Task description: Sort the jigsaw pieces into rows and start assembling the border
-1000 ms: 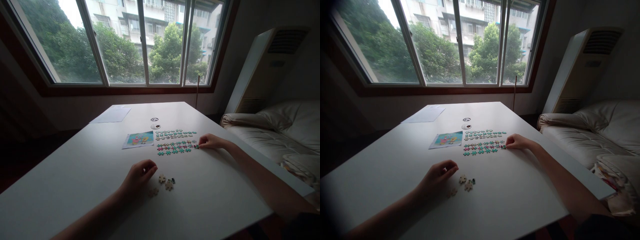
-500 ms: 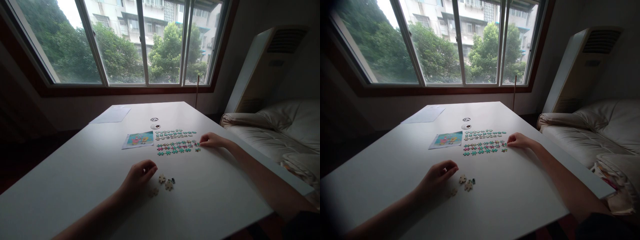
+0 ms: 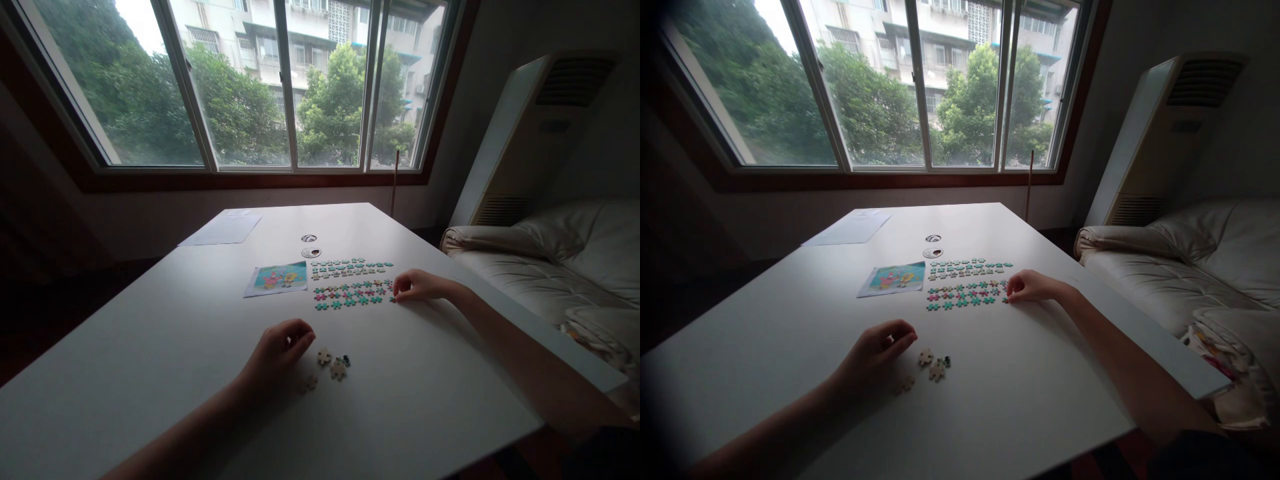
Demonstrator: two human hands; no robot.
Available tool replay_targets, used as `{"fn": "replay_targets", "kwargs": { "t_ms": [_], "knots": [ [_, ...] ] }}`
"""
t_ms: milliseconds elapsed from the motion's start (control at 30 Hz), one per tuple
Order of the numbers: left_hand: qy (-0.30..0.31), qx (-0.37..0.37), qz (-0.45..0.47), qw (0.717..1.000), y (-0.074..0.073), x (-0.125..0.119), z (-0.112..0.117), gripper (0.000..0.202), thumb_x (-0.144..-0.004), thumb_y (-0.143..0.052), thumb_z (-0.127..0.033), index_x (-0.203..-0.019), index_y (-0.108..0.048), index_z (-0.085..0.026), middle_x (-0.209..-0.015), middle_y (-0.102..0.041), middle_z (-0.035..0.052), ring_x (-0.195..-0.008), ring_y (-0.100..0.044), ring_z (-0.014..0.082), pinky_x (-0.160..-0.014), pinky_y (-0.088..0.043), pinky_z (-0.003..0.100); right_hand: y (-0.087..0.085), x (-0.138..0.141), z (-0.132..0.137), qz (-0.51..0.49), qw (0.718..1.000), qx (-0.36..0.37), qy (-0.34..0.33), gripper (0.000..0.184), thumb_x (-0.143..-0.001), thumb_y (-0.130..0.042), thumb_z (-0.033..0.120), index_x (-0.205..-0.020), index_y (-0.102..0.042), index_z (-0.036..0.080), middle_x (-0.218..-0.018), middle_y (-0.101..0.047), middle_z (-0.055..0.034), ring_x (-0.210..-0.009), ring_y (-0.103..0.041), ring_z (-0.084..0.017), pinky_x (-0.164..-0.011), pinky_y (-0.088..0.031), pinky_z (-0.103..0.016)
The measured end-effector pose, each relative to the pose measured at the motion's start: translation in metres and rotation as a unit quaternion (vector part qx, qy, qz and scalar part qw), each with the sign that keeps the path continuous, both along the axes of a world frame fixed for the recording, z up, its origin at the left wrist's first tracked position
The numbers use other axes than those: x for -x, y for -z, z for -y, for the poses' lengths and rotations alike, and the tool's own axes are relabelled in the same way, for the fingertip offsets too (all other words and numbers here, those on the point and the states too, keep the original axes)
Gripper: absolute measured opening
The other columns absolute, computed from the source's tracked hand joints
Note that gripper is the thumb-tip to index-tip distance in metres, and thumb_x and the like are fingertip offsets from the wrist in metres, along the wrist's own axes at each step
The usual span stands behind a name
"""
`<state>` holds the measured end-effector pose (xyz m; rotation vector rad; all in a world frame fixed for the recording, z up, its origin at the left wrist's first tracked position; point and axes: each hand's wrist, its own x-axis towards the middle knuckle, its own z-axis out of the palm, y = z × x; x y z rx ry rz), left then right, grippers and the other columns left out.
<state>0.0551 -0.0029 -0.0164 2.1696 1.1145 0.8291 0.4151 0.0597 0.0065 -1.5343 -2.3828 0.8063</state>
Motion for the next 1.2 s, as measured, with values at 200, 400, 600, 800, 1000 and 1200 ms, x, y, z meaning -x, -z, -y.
{"fn": "replay_targets", "kwargs": {
  "t_ms": [200, 400, 600, 800, 1000, 1200],
  "knots": [
    [-0.002, -0.001, -0.001, 1.0, -0.002, -0.001, 0.001, 0.022, -0.081, -0.046, -0.03, -0.071, -0.058, -0.015, -0.06, -0.052, -0.0018, -0.054, -0.043, 0.0103, -0.052, -0.035, 0.02, -0.001, -0.024, -0.006, 0.049, 0.998, 0.024, 0.033, 0.038, -0.064, -0.06, 0.05, -0.08, -0.066, 0.015, -0.066, -0.06, -0.0022, -0.059, -0.05, -0.013, -0.052, -0.034, -0.022],
    [0.0, 0.0, 0.001, 1.0, -0.003, -0.002, 0.002, 0.022, -0.081, -0.046, -0.031, -0.072, -0.058, -0.015, -0.06, -0.052, -0.0017, -0.054, -0.043, 0.0103, -0.052, -0.035, 0.02, 0.01, -0.043, -0.015, 0.084, 0.984, -0.093, 0.126, 0.033, -0.07, -0.055, 0.044, -0.084, -0.065, 0.015, -0.074, -0.063, -0.0053, -0.066, -0.054, -0.015, -0.059, -0.037, -0.024],
    [-0.003, 0.004, -0.001, 1.0, -0.003, -0.002, 0.003, 0.022, -0.081, -0.047, -0.031, -0.071, -0.058, -0.015, -0.06, -0.052, -0.0015, -0.054, -0.043, 0.0101, -0.052, -0.035, 0.02, 0.019, -0.035, -0.017, 0.059, 0.979, -0.15, 0.125, 0.027, -0.073, -0.052, 0.038, -0.084, -0.066, 0.017, -0.074, -0.063, -0.0034, -0.064, -0.054, -0.013, -0.059, -0.038, -0.023],
    [0.006, -0.015, -0.008, 1.0, -0.002, 0.0, 0.001, 0.02, -0.081, -0.046, -0.027, -0.072, -0.058, -0.015, -0.06, -0.052, -0.0016, -0.054, -0.043, 0.0098, -0.051, -0.035, 0.02, 0.002, 0.006, -0.002, 0.016, 0.979, -0.187, 0.082, 0.023, -0.078, -0.051, 0.035, -0.081, -0.064, 0.016, -0.067, -0.061, -0.0022, -0.06, -0.051, -0.012, -0.058, -0.039, -0.022],
    [0.034, -0.057, -0.045, 0.997, -0.002, -0.001, 0.002, 0.016, -0.08, -0.046, -0.021, -0.071, -0.059, -0.015, -0.061, -0.053, -0.0011, -0.052, -0.043, 0.0094, -0.051, -0.036, 0.019, -0.006, 0.09, 0.05, -0.06, 0.98, -0.108, -0.158, 0.023, -0.076, -0.059, 0.036, -0.088, -0.063, 0.017, -0.075, -0.059, -0.0021, -0.064, -0.053, -0.01, -0.058, -0.042, -0.02],
    [0.047, -0.062, -0.072, 0.994, -0.002, -0.003, 0.006, 0.019, -0.082, -0.046, -0.02, -0.084, -0.064, -0.017, -0.072, -0.058, 0.002, -0.055, -0.048, 0.0102, -0.055, -0.039, 0.02, 0.002, 0.128, 0.08, -0.072, 0.973, -0.124, -0.181, 0.025, -0.072, -0.065, 0.035, -0.092, -0.064, 0.021, -0.08, -0.058, -0.0012, -0.062, -0.052, -0.008, -0.059, -0.041, -0.019]
  ]
}}
